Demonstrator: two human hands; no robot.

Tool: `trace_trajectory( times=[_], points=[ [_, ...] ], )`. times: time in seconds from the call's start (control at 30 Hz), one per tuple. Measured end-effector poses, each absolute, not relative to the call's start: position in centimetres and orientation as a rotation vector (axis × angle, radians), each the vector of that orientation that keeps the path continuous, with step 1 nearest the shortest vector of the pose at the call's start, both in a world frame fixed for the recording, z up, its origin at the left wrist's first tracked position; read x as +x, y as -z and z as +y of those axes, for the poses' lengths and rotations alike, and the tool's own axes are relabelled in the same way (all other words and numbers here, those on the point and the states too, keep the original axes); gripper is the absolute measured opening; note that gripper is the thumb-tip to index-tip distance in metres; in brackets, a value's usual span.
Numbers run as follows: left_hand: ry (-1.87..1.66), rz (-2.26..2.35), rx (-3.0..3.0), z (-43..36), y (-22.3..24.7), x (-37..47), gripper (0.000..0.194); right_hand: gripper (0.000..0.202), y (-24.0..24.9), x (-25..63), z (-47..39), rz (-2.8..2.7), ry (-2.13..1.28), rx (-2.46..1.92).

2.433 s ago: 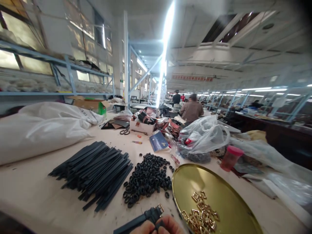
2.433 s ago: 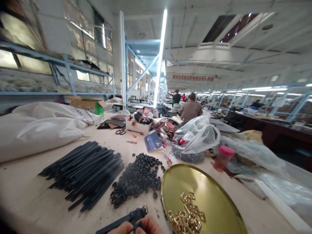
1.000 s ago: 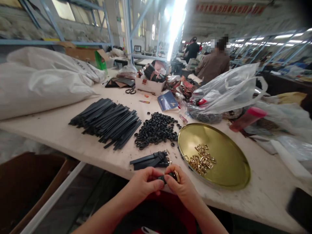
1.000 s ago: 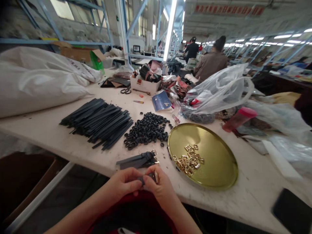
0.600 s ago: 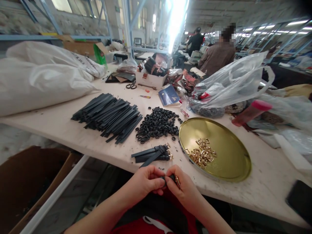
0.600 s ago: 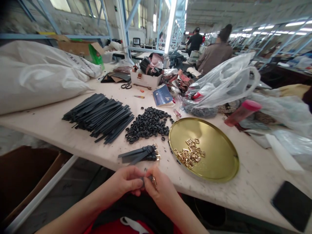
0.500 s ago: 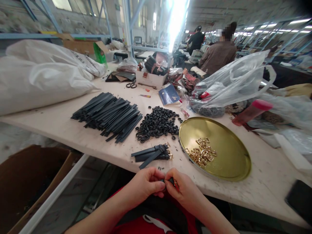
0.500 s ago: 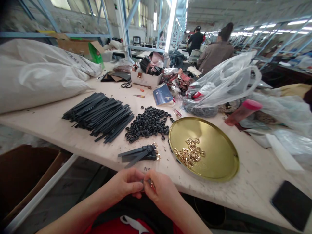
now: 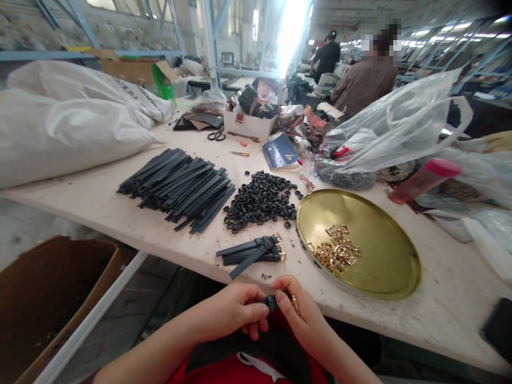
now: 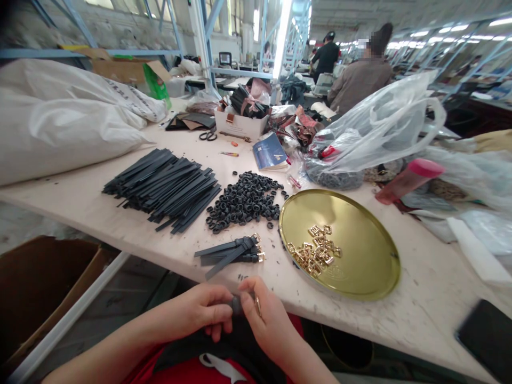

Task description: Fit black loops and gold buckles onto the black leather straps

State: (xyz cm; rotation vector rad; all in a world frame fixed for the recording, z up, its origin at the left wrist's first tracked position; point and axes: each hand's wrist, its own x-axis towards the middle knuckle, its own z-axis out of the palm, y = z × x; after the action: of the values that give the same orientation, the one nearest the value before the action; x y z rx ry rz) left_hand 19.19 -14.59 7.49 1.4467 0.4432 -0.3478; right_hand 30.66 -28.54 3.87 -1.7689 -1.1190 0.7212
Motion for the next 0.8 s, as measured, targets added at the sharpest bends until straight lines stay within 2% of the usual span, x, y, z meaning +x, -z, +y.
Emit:
trace_trajectory(
  times=[0.23,0.37,0.5,0.57,0.63,0.7,0.8],
  points=[
    [0.332,0.444,1.614,-14.6,-6.9,19.8,0.015,0.02,-3.3,30.2,-27.9,-1.185,-0.724,-1.706],
    [0.312,0.293,1.9,-13.4,-7.4,20.9,0.024,0.024,-3.7,30.9,-26.8,-1.122,-0.662,-1.741],
    [0.071,0.348,2.518,-10.7,-6.7,22.8,0.022,0.03,-3.0,34.0,-23.6,-1.214,-0.222,-1.98],
    [-0.029,0.425,2.745,-9.6,-5.7,23.6,0.035,0.032,-1.7,35.6,-21.7,-1.225,-0.067,-2.013],
    [-0.04,0.45,2.818,-9.3,-4.6,24.2,0.036,0.032,-0.1,36.4,-20.3,-1.227,-0.102,-1.965],
    [-0.029,0.459,2.835,-9.8,-3.8,24.7,0.024,0.033,1.4,36.3,-19.9,-1.194,-0.137,-1.911],
    [-0.005,0.502,2.853,-10.8,-3.1,25.5,0.028,0.04,2.8,35.8,-20.5,-1.166,-0.215,-1.882]
  ],
)
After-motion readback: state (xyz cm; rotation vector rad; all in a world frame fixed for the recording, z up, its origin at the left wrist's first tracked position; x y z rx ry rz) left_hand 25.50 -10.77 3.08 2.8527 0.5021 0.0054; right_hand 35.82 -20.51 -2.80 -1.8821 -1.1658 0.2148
